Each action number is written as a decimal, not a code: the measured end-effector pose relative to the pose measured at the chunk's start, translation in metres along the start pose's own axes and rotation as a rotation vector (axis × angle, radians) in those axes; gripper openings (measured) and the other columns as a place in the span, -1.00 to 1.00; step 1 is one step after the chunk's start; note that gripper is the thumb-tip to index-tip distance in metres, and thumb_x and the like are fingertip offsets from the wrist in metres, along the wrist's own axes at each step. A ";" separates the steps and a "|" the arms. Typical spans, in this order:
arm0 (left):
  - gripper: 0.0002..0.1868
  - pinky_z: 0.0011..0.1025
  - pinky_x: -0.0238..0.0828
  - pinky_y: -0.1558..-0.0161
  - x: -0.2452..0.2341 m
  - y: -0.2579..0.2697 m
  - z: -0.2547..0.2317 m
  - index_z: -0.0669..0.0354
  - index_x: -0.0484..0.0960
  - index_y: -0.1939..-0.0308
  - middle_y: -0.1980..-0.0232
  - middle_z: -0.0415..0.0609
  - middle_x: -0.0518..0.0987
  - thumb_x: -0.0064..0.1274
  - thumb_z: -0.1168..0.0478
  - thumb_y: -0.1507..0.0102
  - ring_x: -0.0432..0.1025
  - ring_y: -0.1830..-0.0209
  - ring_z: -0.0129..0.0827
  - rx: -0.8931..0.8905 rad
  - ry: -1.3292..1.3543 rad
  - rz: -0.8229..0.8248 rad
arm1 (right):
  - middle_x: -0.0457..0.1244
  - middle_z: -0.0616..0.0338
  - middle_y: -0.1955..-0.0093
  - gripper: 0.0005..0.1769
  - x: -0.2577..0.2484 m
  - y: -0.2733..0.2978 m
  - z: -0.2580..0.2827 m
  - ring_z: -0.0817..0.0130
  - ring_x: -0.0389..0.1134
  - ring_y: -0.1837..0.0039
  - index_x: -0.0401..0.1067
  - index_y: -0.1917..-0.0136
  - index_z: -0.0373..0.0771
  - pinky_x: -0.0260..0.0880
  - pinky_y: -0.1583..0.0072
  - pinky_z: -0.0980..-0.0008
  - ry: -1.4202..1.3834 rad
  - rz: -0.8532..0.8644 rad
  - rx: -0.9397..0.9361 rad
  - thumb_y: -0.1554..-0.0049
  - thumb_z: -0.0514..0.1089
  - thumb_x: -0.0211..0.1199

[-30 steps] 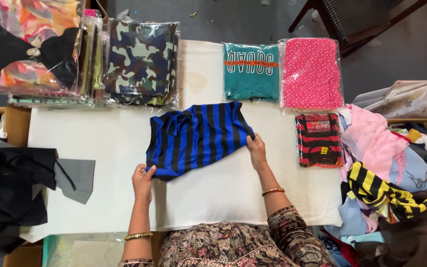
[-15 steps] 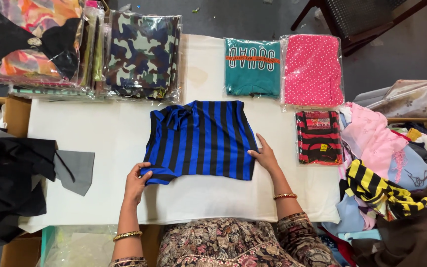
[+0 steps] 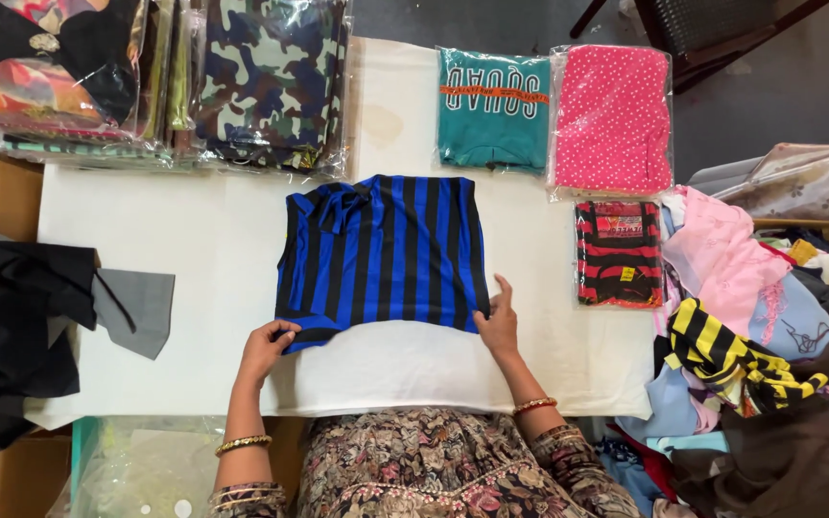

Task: Folding t-shirts and placing them into clear plastic bags.

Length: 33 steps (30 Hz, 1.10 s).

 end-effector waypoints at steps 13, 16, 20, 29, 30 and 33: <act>-0.90 -0.51 0.37 0.27 -0.016 0.008 0.044 0.22 0.77 0.20 0.34 -0.18 0.63 0.20 0.36 -0.22 0.38 0.38 -0.54 -0.078 -0.110 0.107 | 0.19 0.12 -0.04 0.26 -0.018 0.033 -0.006 0.32 0.37 0.23 0.02 -0.60 0.11 0.49 0.15 0.36 0.055 0.189 0.185 0.25 -0.34 0.56; -0.91 -0.46 0.38 0.31 -0.014 0.011 0.046 0.23 0.78 0.20 0.36 -0.12 0.60 0.20 0.37 -0.24 0.36 0.41 -0.50 -0.161 -0.107 0.166 | 0.26 0.07 0.13 0.27 -0.024 0.024 -0.024 0.35 0.33 0.14 0.12 -0.55 0.08 0.38 0.08 0.36 0.190 0.237 0.096 0.33 -0.30 0.68; -0.86 -0.47 0.41 0.37 -0.005 0.011 0.001 0.17 0.74 0.15 0.32 -0.12 0.63 0.08 0.35 -0.29 0.41 0.46 -0.48 -0.247 0.119 0.081 | 0.24 0.16 0.07 0.15 -0.029 0.003 -0.014 0.37 0.31 0.20 0.16 -0.50 0.04 0.40 0.19 0.40 -0.022 0.248 0.296 0.27 -0.28 0.65; -0.84 -0.44 0.42 0.39 0.012 -0.040 -0.063 -0.02 0.57 -0.01 0.33 -0.09 0.68 0.03 0.19 -0.35 0.47 0.49 -0.43 -0.154 0.555 -0.247 | 0.27 0.11 0.04 -0.47 -0.007 -0.041 -0.020 0.40 0.40 0.20 0.37 -0.32 -0.24 0.39 0.22 0.47 -0.392 -0.053 0.349 -0.09 -0.22 0.41; -0.80 -0.43 0.41 0.37 0.011 -0.041 -0.058 -0.01 0.54 -0.05 0.34 -0.14 0.68 0.03 0.19 -0.35 0.46 0.48 -0.43 -0.113 0.545 -0.330 | 0.27 0.11 0.03 -0.54 -0.009 -0.036 -0.017 0.37 0.40 0.16 0.39 -0.30 -0.27 0.39 0.19 0.45 -0.339 -0.156 0.286 -0.15 -0.21 0.39; -0.79 -0.34 0.47 0.21 0.031 0.001 -0.082 0.14 0.65 -0.07 0.26 -0.01 0.65 0.05 0.25 -0.37 0.52 0.30 -0.29 0.219 -0.042 -0.674 | 0.31 0.11 -0.10 -0.69 0.003 -0.003 0.029 0.30 0.41 -0.08 0.48 -0.24 -0.24 0.48 -0.05 0.32 -0.051 -0.214 -0.065 -0.22 -0.24 0.34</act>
Point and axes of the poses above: each hand's wrist, its own y-axis away from the middle knuckle, its own x-axis out of the palm, z = x × y, the point moved 4 cm from there along -y, towards the middle knuckle
